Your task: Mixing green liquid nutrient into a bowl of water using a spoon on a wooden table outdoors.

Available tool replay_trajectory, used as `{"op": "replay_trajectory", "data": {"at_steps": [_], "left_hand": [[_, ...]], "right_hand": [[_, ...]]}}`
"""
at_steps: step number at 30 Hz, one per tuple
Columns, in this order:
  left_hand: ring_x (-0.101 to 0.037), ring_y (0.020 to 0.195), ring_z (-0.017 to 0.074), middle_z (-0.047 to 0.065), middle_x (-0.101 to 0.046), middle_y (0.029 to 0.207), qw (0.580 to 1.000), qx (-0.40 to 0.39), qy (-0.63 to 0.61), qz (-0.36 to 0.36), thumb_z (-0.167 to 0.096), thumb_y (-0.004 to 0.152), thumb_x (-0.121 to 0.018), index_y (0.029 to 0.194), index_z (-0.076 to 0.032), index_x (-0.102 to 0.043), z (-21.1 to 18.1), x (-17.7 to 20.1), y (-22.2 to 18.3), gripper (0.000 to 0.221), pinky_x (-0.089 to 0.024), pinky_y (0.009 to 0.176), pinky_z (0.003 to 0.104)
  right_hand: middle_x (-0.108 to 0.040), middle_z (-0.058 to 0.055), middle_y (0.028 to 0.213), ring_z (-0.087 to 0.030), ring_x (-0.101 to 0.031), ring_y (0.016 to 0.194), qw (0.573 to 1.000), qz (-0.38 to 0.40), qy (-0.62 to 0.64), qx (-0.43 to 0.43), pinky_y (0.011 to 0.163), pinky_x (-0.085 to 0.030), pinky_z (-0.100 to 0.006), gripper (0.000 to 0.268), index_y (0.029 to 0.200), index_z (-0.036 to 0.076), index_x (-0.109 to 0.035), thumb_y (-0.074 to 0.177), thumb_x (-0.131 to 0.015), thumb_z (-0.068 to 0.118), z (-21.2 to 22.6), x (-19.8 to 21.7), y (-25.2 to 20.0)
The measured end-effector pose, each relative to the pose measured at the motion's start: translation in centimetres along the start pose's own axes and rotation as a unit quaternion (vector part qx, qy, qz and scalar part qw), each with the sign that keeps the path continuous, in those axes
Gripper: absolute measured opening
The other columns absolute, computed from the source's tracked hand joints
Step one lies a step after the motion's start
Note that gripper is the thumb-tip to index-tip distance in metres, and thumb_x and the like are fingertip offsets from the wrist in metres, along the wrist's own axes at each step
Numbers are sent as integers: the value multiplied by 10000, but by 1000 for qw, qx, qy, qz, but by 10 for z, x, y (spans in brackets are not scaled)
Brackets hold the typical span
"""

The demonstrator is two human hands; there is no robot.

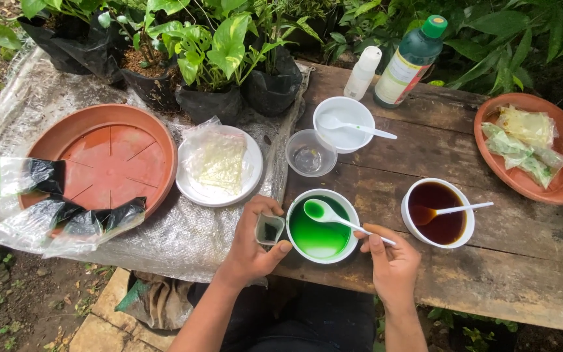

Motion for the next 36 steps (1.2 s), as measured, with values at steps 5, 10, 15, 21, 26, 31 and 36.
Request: {"op": "replay_trajectory", "data": {"at_steps": [5, 10, 15, 21, 26, 31, 36], "left_hand": [[-540, 997, 217, 95, -525, 1068, 1000, 12, 7, 5, -487, 962, -607, 1114, -74, -430, 1, 0, 0, 475, -453, 899, 347], [-556, 927, 203, 94, -541, 1033, 1000, 23, 14, 9, -519, 957, -598, 1079, -64, -471, -3, -1, 2, 489, -467, 832, 327], [-559, 897, 207, 82, -556, 1009, 999, 13, 28, 14, -516, 949, -605, 1099, -60, -503, -5, -2, 3, 491, -458, 794, 327], [-571, 922, 229, 87, -553, 1019, 999, -6, 44, 19, -515, 963, -576, 1058, -74, -532, -14, -3, 6, 453, -449, 840, 346], [-587, 944, 216, 83, -573, 1020, 998, -17, 53, 24, -497, 913, -630, 1058, -80, -541, -7, -8, 6, 450, -458, 861, 339], [-600, 986, 222, 84, -593, 1038, 998, -10, 60, 21, -450, 887, -657, 1050, -84, -546, -1, -9, 2, 416, -460, 889, 348], [-592, 958, 213, 85, -588, 1020, 998, 0, 56, 21, -455, 889, -662, 1040, -81, -538, 2, -10, 2, 422, -465, 863, 333]], "right_hand": [[-800, -133, 911, -143, -694, 756, 1000, -2, 10, -5, 777, -604, -289, 273, 1129, -27, -738, 995, -620, 180, 0, 0, -1], [-802, -134, 902, -140, -694, 753, 1000, -4, 13, -4, 767, -604, -288, 272, 1119, -28, -742, 990, -625, 180, -1, 0, -1], [-832, -112, 876, -125, -683, 677, 1000, -18, 7, -17, 701, -591, -266, 258, 1086, 1, -768, 955, -649, 188, -16, 5, 1], [-858, -148, 849, -123, -662, 633, 997, -33, 51, -38, 687, -591, -270, 301, 1077, -23, -780, 929, -662, 212, -37, 8, 0], [-859, -155, 826, -143, -700, 673, 996, -38, 76, -36, 686, -597, -275, 282, 1029, -31, -802, 920, -675, 197, -26, 8, 2], [-868, -122, 834, -130, -646, 612, 997, -27, 61, -40, 619, -587, -274, 312, 1016, -6, -820, 918, -667, 247, -14, 8, 1], [-860, -117, 821, -145, -663, 613, 996, -33, 68, -36, 624, -599, -282, 310, 1028, 3, -816, 914, -674, 254, -10, 9, 1]]}}
Point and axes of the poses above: each hand's wrist, its own y-axis towards the middle knuckle, its own x-axis out of the back of the hand, z = x × y, the point moved 10 cm from there along y, towards the middle knuckle
